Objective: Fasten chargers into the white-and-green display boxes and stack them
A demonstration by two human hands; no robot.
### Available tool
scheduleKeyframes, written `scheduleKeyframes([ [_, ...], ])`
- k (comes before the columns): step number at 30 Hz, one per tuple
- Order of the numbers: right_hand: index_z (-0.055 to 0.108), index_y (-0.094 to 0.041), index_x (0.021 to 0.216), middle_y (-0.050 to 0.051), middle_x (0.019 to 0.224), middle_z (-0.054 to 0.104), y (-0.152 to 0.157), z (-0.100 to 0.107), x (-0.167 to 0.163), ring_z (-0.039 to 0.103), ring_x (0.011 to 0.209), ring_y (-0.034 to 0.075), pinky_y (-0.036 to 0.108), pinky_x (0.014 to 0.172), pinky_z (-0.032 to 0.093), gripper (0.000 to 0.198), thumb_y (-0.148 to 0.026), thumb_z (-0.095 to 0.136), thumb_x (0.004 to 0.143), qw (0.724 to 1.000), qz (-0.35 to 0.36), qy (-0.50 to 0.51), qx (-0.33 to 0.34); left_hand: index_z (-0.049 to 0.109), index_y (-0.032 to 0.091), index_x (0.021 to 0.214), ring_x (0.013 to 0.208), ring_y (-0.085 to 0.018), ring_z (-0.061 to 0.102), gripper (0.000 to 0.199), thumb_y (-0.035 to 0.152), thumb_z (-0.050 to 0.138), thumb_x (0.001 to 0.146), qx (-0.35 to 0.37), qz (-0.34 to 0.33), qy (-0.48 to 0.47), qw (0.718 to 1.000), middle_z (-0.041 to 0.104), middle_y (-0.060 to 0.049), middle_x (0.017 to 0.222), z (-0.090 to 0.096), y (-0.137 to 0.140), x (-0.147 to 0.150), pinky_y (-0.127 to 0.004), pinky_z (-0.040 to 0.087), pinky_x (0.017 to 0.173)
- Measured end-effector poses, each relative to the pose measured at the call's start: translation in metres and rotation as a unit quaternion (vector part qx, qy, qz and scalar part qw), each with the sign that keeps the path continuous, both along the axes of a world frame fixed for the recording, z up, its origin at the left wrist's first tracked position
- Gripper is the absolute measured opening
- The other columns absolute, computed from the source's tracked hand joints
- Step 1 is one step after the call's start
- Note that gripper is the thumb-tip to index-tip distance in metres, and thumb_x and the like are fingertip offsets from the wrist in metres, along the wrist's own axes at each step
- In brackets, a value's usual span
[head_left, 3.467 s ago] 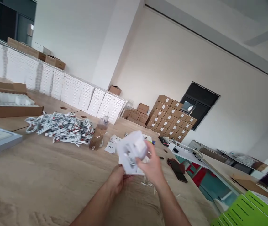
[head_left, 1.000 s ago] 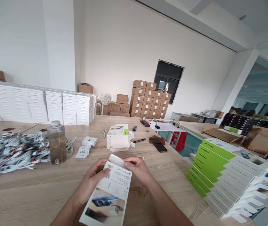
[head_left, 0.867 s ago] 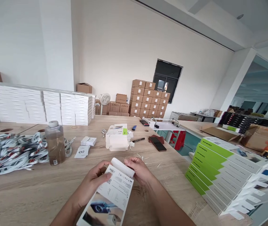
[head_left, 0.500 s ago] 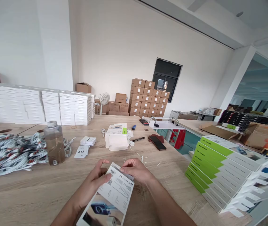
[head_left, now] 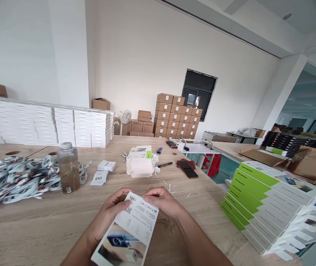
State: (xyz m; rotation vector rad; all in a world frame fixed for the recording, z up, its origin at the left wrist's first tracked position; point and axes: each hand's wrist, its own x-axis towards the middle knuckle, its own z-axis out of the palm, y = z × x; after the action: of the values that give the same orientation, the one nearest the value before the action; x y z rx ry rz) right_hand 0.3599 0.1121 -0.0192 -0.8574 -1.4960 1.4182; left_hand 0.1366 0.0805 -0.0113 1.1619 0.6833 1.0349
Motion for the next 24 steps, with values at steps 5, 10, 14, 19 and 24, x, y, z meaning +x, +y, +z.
scheduleKeyframes([
  [5, 0.075, -0.017, 0.080, 0.005, 0.079, 0.073, 0.006, -0.005, 0.004, 0.065, 0.072, 0.018, 0.032, 0.067, 0.051, 0.030, -0.044, 0.081, 0.069, 0.998, -0.031, 0.014, -0.054, 0.054, 0.023, 0.111, 0.066, -0.015, 0.060, 0.033, 0.030, 0.068, 0.083, -0.001, 0.076, -0.026, 0.997, 0.065, 0.001, 0.079, -0.005, 0.006, -0.002, -0.025, 0.044, 0.058],
  [10, 0.077, -0.017, 0.084, 0.004, 0.077, 0.072, -0.001, 0.004, 0.000, 0.063, 0.071, 0.017, 0.031, 0.069, 0.049, 0.033, -0.049, 0.069, 0.081, 0.997, -0.032, -0.031, 0.059, 0.055, 0.022, 0.112, 0.063, -0.015, 0.059, 0.035, 0.030, 0.070, 0.081, -0.004, 0.094, -0.044, 0.995, 0.067, 0.001, 0.076, -0.005, 0.009, -0.006, -0.024, 0.045, 0.056],
  [14, 0.077, -0.019, 0.092, 0.004, 0.082, 0.073, -0.005, 0.009, -0.003, 0.062, 0.075, 0.017, 0.030, 0.072, 0.048, 0.033, -0.048, 0.062, 0.087, 0.991, -0.031, -0.051, 0.118, 0.056, 0.021, 0.110, 0.062, -0.015, 0.060, 0.037, 0.031, 0.072, 0.078, -0.012, 0.108, -0.056, 0.993, 0.066, 0.000, 0.077, -0.003, 0.008, -0.007, -0.024, 0.046, 0.055],
  [19, 0.067, -0.021, 0.118, 0.007, 0.104, 0.072, -0.003, 0.005, -0.009, 0.065, 0.092, 0.021, 0.035, 0.082, 0.051, 0.043, -0.049, 0.061, 0.087, 0.991, -0.084, -0.046, 0.094, 0.055, 0.022, 0.108, 0.064, -0.017, 0.061, 0.037, 0.037, 0.072, 0.078, 0.034, 0.184, -0.017, 0.982, 0.064, 0.000, 0.079, -0.001, 0.011, -0.001, -0.027, 0.049, 0.054],
  [24, 0.041, -0.030, 0.143, 0.007, 0.143, 0.049, -0.022, 0.007, -0.027, 0.046, 0.130, 0.028, 0.045, 0.107, 0.039, 0.070, -0.046, 0.067, 0.080, 0.935, -0.191, -0.196, 0.226, 0.044, 0.028, 0.104, 0.082, -0.018, 0.063, 0.043, 0.042, 0.074, 0.076, 0.066, 0.315, -0.031, 0.946, 0.061, 0.000, 0.103, -0.002, 0.018, 0.000, -0.028, 0.055, 0.062],
])
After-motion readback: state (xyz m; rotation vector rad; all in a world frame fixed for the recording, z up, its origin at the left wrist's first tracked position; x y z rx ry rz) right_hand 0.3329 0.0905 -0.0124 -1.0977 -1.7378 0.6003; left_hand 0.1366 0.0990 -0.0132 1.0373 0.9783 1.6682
